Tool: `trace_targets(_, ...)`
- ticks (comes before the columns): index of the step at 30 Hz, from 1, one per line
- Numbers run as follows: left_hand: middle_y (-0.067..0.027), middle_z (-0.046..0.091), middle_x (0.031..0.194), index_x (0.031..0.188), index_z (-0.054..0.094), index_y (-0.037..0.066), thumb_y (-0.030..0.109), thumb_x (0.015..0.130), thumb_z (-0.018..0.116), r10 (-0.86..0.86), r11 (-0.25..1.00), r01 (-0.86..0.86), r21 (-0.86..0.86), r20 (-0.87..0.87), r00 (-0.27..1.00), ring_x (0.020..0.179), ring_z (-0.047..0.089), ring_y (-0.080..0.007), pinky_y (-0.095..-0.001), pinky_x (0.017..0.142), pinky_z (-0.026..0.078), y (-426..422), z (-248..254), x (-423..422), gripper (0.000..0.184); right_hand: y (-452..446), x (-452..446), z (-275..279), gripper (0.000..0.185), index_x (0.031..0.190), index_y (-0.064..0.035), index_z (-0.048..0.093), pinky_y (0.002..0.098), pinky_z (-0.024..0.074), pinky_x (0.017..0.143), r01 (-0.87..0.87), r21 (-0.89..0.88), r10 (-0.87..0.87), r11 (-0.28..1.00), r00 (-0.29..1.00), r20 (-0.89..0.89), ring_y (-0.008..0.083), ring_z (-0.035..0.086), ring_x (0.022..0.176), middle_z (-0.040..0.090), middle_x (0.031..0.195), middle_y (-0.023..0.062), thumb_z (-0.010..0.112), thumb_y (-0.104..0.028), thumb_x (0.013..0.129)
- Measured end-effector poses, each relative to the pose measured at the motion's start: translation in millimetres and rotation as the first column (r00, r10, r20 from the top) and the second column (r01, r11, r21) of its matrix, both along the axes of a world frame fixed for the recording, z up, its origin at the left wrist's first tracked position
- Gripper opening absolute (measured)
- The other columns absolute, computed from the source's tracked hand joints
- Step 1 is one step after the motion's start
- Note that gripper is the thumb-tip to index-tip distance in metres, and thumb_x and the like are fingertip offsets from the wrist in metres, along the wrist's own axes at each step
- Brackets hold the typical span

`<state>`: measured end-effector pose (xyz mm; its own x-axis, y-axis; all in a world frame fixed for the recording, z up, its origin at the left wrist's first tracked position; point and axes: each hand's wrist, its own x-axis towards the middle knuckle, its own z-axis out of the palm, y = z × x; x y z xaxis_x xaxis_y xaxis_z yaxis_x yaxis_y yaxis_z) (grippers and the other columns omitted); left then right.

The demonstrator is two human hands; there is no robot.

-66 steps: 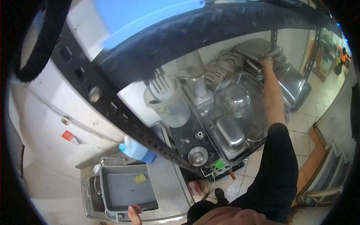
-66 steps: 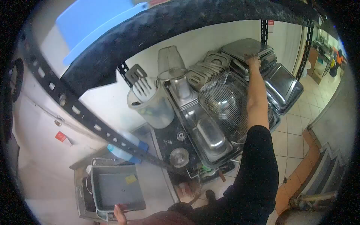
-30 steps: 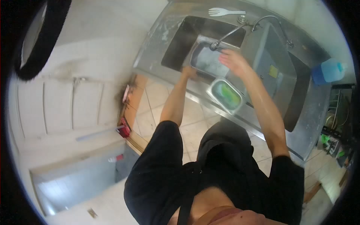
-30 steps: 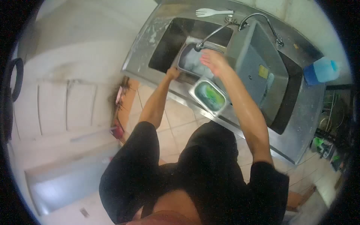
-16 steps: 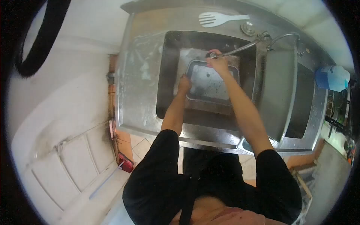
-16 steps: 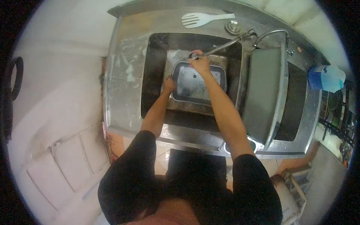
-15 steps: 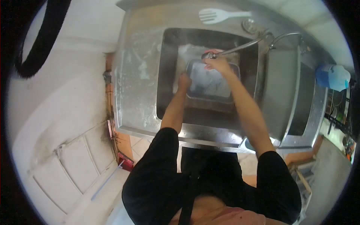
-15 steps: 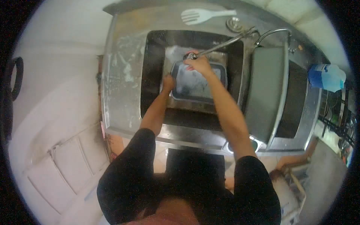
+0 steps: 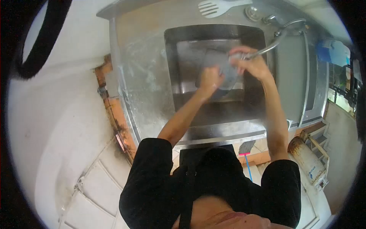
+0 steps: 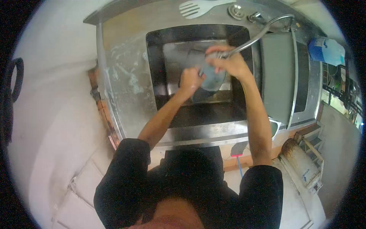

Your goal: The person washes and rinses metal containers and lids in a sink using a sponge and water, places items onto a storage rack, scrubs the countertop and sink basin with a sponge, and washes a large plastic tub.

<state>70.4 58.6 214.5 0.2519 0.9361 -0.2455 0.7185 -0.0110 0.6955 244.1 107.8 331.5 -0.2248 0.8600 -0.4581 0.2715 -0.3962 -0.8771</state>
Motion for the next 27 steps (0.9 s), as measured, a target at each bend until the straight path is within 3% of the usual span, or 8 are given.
trace_targets(5,-0.0121,0.063,0.085,0.088,0.064,0.008,0.014,0.072,0.071,-0.271,0.904,0.249,0.346,0.013,0.963,0.070,0.063,-0.0363,-0.0482,0.061,0.051,-24,-2,8,0.018,-8,42,7,0.028,0.101,-0.0052,0.067,0.0224,0.0479,0.050,0.010,0.075,-0.021,0.997,0.989,0.149,0.0077,0.060,0.056,0.062,0.070,0.0014,0.076,-0.012,0.075)
trace_targets(9,-0.0084,0.059,0.103,0.091,0.065,0.012,0.008,0.071,0.068,-0.337,0.709,0.299,0.639,-0.065,0.939,0.107,0.056,-0.0343,-0.0545,0.089,0.043,-12,6,-14,0.020,-29,49,19,0.030,0.102,-0.0055,0.066,0.0227,0.0504,0.051,-0.019,-0.073,0.025,0.997,0.995,0.092,0.0100,0.062,0.058,0.064,0.074,0.0030,0.077,-0.013,0.076)
trace_targets(12,-0.0130,0.050,0.130,0.097,0.066,0.010,0.002,0.072,0.062,-0.071,0.788,0.101,0.607,-0.074,0.995,0.125,0.042,-0.0431,-0.0592,0.105,0.029,-24,9,-26,0.027,-42,51,9,0.034,0.106,-0.0057,0.065,0.0227,0.0512,0.052,-0.024,-0.070,0.026,0.997,0.999,0.034,0.0107,0.062,0.059,0.066,0.078,0.0046,0.078,-0.015,0.075)
trace_targets(15,-0.0202,0.041,0.142,0.095,0.067,0.009,-0.002,0.071,0.056,0.126,0.796,-0.305,0.523,0.350,0.928,0.129,0.033,-0.0522,-0.0590,0.107,0.027,-42,3,-26,0.029,-55,41,-5,0.037,0.107,-0.0061,0.064,0.0233,0.0524,0.054,-0.011,-0.155,0.007,0.988,1.000,-0.024,0.0112,0.062,0.062,0.066,0.081,0.0044,0.079,-0.016,0.075)
trace_targets(19,-0.0212,0.051,0.134,0.108,0.065,0.005,-0.005,0.078,0.050,0.037,0.964,-0.190,0.184,0.617,0.786,0.116,0.055,-0.0388,-0.0409,0.096,0.043,-53,-8,-30,0.036,-51,25,-7,0.038,0.108,-0.0040,0.063,0.0239,0.0521,0.056,-0.069,-0.153,0.047,0.986,0.988,-0.145,0.0120,0.063,0.064,0.067,0.085,0.0069,0.078,-0.014,0.075)
trace_targets(20,-0.0215,0.059,0.122,0.118,0.060,0.006,0.001,0.086,0.052,0.082,0.990,-0.131,0.054,0.532,0.843,0.102,0.064,-0.0328,-0.0382,0.083,0.049,-53,2,-27,0.034,-48,26,-2,0.038,0.109,-0.0038,0.063,0.0238,0.0521,0.056,-0.106,-0.175,0.089,0.979,0.991,-0.104,0.0118,0.063,0.064,0.067,0.085,0.0070,0.078,-0.014,0.075)
trace_targets(23,-0.0234,0.063,0.112,0.123,0.057,0.004,0.007,0.090,0.052,0.137,0.905,-0.317,0.283,0.512,0.848,0.094,0.065,-0.0347,-0.0385,0.075,0.050,-46,13,-1,0.033,-35,32,-9,0.039,0.109,-0.0041,0.063,0.0239,0.0518,0.055,-0.066,0.011,0.066,0.998,0.995,-0.072,0.0122,0.063,0.063,0.068,0.085,0.0065,0.078,-0.014,0.075)
trace_targets(27,-0.0269,0.064,0.096,0.125,0.053,-0.003,0.014,0.092,0.053,0.500,0.863,-0.504,-0.032,0.188,0.845,0.092,0.064,-0.0391,-0.0421,0.076,0.048,-33,22,4,0.037,-26,32,6,0.036,0.110,-0.0062,0.063,0.0239,0.0516,0.054,-0.069,0.028,0.071,0.997,0.990,-0.121,0.0119,0.064,0.064,0.067,0.083,0.0053,0.077,-0.012,0.076)
